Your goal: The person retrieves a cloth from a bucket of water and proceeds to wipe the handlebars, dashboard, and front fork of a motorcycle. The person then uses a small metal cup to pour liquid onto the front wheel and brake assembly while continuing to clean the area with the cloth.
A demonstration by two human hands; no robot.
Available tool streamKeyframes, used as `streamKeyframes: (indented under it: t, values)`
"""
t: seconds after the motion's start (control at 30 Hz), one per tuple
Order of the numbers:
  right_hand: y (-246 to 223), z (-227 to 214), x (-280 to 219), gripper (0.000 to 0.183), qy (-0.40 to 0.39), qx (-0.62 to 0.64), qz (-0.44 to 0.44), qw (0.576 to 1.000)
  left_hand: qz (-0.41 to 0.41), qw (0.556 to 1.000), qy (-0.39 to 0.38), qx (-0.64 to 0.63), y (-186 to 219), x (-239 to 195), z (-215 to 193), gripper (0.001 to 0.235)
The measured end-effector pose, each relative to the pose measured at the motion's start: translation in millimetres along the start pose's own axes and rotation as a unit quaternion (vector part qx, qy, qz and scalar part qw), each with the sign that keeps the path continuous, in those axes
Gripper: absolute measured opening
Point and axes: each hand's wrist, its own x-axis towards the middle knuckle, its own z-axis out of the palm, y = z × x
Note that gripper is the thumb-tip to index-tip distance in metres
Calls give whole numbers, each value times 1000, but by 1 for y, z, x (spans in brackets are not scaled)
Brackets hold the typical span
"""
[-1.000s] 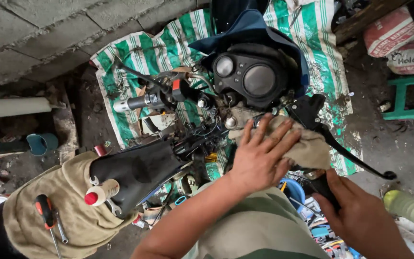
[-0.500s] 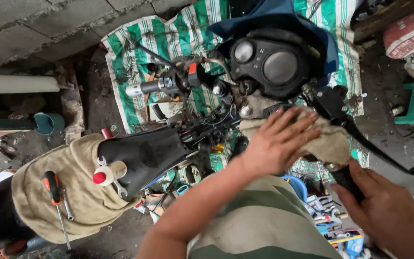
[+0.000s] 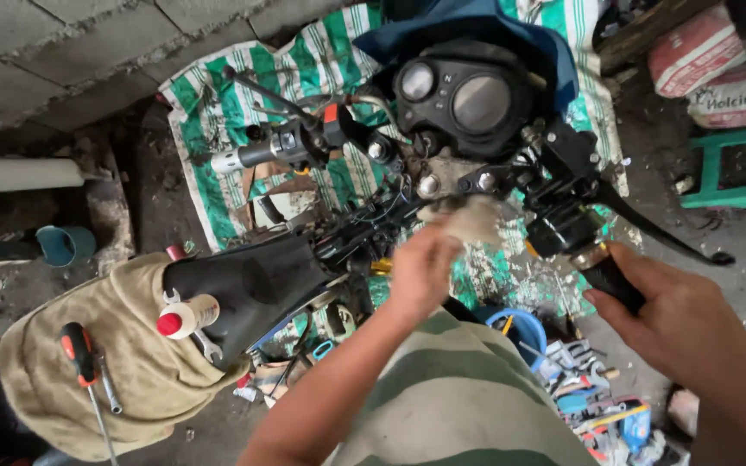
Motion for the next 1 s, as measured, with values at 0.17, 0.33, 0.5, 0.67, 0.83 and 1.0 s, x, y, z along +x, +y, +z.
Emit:
streamKeyframes:
  t: [0.17, 0.33, 0.5, 0.67, 0.83, 1.0]
  values:
    - [-48, -30, -9, 46, 215, -163, -40, 962, -62, 996, 51, -45, 56, -4, -62, 41]
    - [-138, -1, -7, 104, -43, 289, 139, 946, -105, 982, -13, -156, 93, -14, -82, 36]
    - [-148, 95, 31, 60, 136, 354, -55, 924, -16, 986, -83, -147, 116, 11, -97, 16]
    - [-159, -71, 62, 6, -8, 319, 195, 927, 1, 989, -144, 15, 128, 64, -133, 44]
    - [-73, -32, 72, 30, 259, -166, -84, 948, 33, 986, -70, 148, 46, 78, -22, 105]
    - [-97, -28, 76, 55, 180, -282, -106, 936, 166, 972, -28, 166, -25, 66, 63, 65]
